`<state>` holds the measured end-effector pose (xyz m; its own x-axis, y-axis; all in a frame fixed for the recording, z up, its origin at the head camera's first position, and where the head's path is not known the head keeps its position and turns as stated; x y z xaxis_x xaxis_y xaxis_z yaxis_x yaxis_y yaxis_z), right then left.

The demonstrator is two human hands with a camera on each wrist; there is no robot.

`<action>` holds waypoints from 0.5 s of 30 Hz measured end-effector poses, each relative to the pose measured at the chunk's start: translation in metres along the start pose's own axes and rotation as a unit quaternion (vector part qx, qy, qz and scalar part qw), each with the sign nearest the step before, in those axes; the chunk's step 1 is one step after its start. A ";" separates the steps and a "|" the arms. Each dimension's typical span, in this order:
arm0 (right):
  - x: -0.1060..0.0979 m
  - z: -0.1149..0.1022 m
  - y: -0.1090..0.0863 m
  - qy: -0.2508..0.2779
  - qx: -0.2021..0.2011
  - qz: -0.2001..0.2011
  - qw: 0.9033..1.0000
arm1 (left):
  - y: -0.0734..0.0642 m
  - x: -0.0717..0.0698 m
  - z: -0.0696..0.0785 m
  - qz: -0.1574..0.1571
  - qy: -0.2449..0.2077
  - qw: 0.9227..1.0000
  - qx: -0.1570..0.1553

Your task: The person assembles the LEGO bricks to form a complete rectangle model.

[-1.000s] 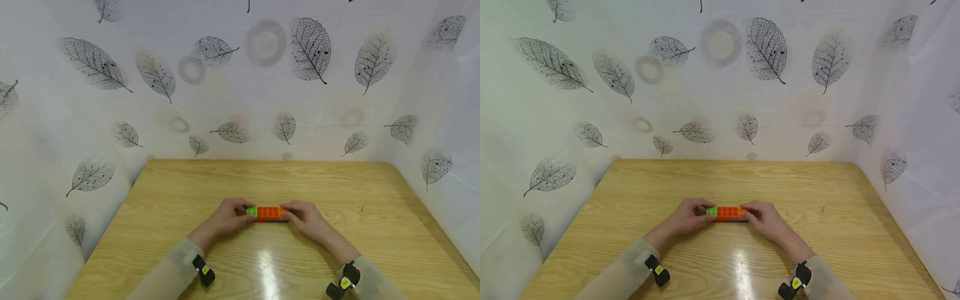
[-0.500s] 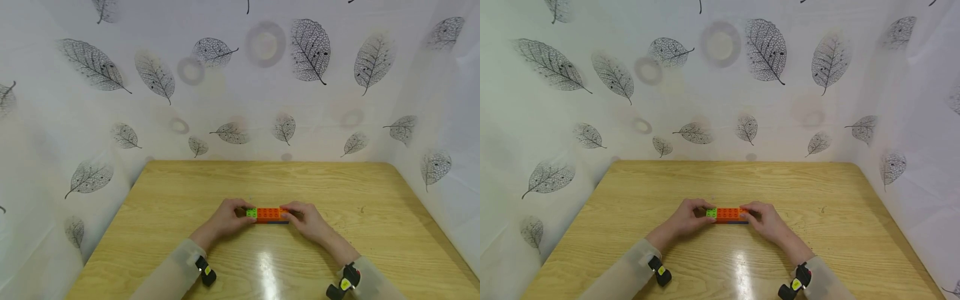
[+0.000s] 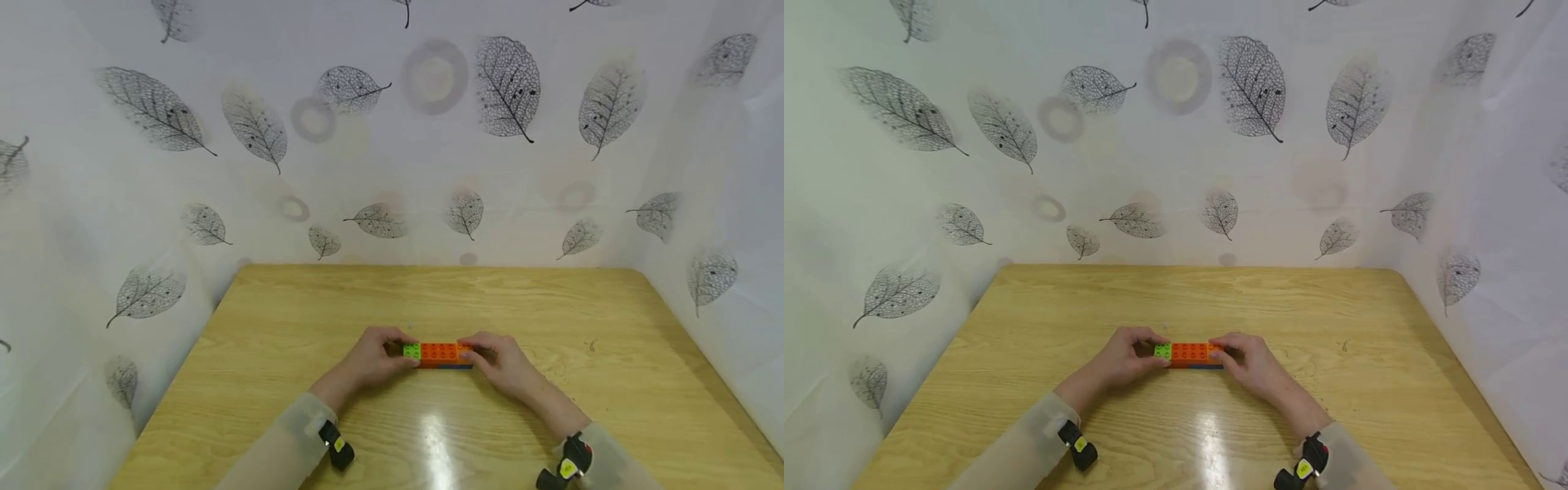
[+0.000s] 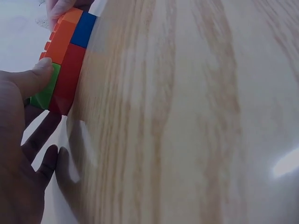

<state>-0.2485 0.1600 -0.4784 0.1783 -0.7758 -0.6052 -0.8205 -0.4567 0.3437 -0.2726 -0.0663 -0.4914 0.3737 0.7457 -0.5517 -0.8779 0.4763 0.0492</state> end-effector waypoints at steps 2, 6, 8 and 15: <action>0.001 0.001 -0.001 0.001 0.014 -0.008 1.000 | -0.001 0.000 0.001 -0.002 0.002 1.000 0.002; 0.002 0.005 -0.001 0.019 0.058 -0.035 0.998 | -0.002 0.000 0.001 -0.005 0.005 1.000 0.010; 0.002 0.006 -0.002 0.023 0.075 -0.050 0.996 | -0.003 0.000 0.001 -0.007 0.005 1.000 0.011; -0.001 0.003 -0.004 0.009 0.071 -0.066 0.995 | -0.005 0.000 -0.001 -0.008 0.015 1.000 0.016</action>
<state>-0.2473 0.1635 -0.4813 0.2987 -0.7212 -0.6250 -0.8578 -0.4900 0.1554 -0.2686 -0.0687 -0.4927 0.3781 0.7236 -0.5774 -0.8618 0.5030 0.0661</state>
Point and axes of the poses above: each hand's wrist, its own y-axis towards the middle knuckle, its own x-axis out of the palm, z = x × y, the point moved 9 cm from there along y, towards the middle knuckle, and after that the axes turned 1 degree about -z, right-handed, at the moved point
